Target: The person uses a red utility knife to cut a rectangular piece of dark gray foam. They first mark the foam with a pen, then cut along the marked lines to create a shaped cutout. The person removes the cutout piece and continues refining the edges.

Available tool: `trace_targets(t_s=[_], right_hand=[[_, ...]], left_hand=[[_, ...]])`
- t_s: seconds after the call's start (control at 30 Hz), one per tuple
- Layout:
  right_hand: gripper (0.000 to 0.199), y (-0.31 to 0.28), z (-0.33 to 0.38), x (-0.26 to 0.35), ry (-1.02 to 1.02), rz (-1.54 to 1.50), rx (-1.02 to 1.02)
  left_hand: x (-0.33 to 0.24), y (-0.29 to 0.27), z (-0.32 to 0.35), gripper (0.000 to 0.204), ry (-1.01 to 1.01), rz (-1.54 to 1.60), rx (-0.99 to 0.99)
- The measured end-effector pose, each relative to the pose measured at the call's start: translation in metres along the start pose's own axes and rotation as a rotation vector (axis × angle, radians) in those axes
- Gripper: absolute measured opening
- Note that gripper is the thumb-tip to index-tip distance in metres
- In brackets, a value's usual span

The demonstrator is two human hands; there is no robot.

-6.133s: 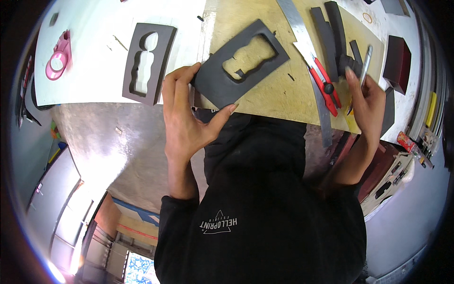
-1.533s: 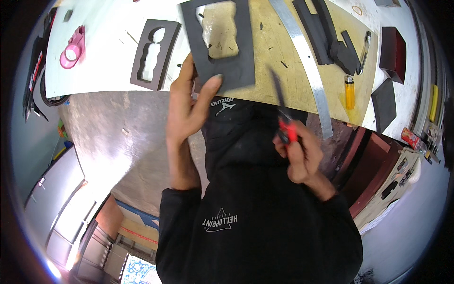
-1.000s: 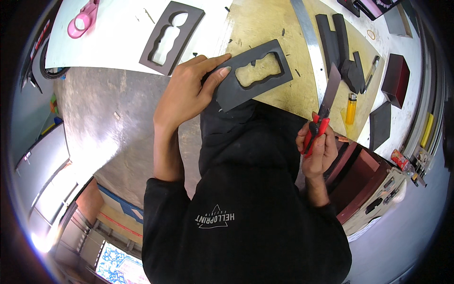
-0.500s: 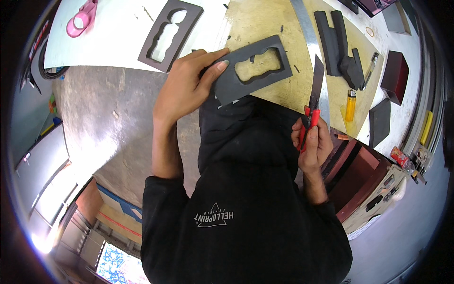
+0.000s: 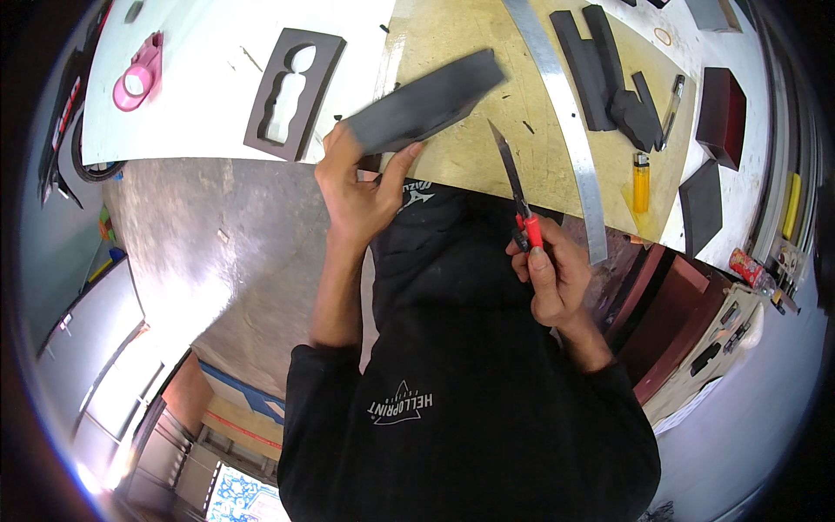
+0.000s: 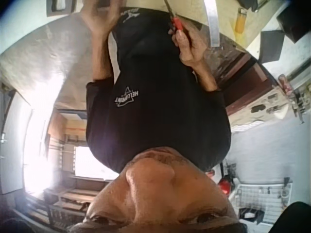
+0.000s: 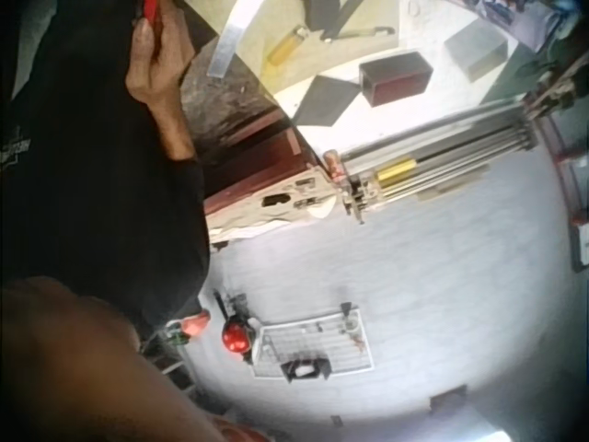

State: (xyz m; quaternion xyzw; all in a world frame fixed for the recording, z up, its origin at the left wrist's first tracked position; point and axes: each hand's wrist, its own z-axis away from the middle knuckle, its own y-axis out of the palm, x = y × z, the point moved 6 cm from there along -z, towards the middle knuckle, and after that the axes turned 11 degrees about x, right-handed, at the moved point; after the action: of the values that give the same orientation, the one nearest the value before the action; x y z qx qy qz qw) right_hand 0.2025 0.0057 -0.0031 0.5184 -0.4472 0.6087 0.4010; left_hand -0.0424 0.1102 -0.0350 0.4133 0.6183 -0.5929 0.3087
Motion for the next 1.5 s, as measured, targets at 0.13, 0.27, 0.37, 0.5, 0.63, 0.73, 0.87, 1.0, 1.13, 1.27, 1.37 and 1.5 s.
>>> trace_targets(t_s=[0.13, 0.27, 0.37, 0.5, 0.63, 0.73, 0.87, 1.0, 1.13, 1.27, 1.37, 1.5], right_hand=[[0.039, -0.002, 0.005, -0.005, 0.025, -0.045, -0.047], [0.039, -0.008, 0.008, -0.005, 0.055, -0.022, -0.088], [0.039, -0.009, 0.005, -0.004, 0.067, -0.034, -0.097], [0.038, -0.010, 0.002, 0.003, -0.021, -0.011, -0.105], [0.037, -0.012, 0.007, 0.003, -0.018, 0.001, -0.118], [0.037, -0.006, 0.013, -0.002, 0.090, -0.130, -0.071], [0.037, 0.015, 0.002, -0.007, 0.186, -0.324, 0.063], [0.040, 0.027, -0.027, 0.001, 0.178, -0.333, 0.076], [0.038, 0.034, -0.050, 0.001, 0.160, -0.301, -0.011], [0.037, 0.036, -0.054, -0.001, 0.128, -0.283, -0.029], [0.037, 0.036, -0.054, -0.003, 0.140, -0.275, -0.032], [0.036, 0.035, -0.054, -0.004, 0.139, -0.257, -0.033]], left_hand=[[0.007, -0.012, 0.008, 0.023, -0.038, 0.172, 0.043], [-0.014, -0.015, -0.005, 0.023, 0.162, -0.015, 0.261], [-0.023, -0.004, -0.011, 0.024, 0.055, -0.193, 0.248], [-0.033, 0.000, -0.050, 0.027, 0.260, -0.381, 0.070], [-0.025, 0.002, -0.065, 0.030, 0.133, -0.208, 0.134], [-0.023, 0.006, -0.054, 0.029, 0.114, -0.171, 0.180], [-0.014, 0.009, -0.049, 0.028, 0.101, -0.112, 0.198], [-0.004, 0.013, -0.046, 0.026, 0.107, -0.125, 0.187], [-0.003, 0.012, -0.045, 0.025, 0.114, -0.174, 0.173], [-0.001, 0.013, -0.046, 0.025, 0.141, -0.137, 0.163], [0.000, 0.013, -0.045, 0.025, 0.130, -0.138, 0.169], [-0.009, 0.013, -0.045, 0.023, 0.123, -0.144, 0.179]])
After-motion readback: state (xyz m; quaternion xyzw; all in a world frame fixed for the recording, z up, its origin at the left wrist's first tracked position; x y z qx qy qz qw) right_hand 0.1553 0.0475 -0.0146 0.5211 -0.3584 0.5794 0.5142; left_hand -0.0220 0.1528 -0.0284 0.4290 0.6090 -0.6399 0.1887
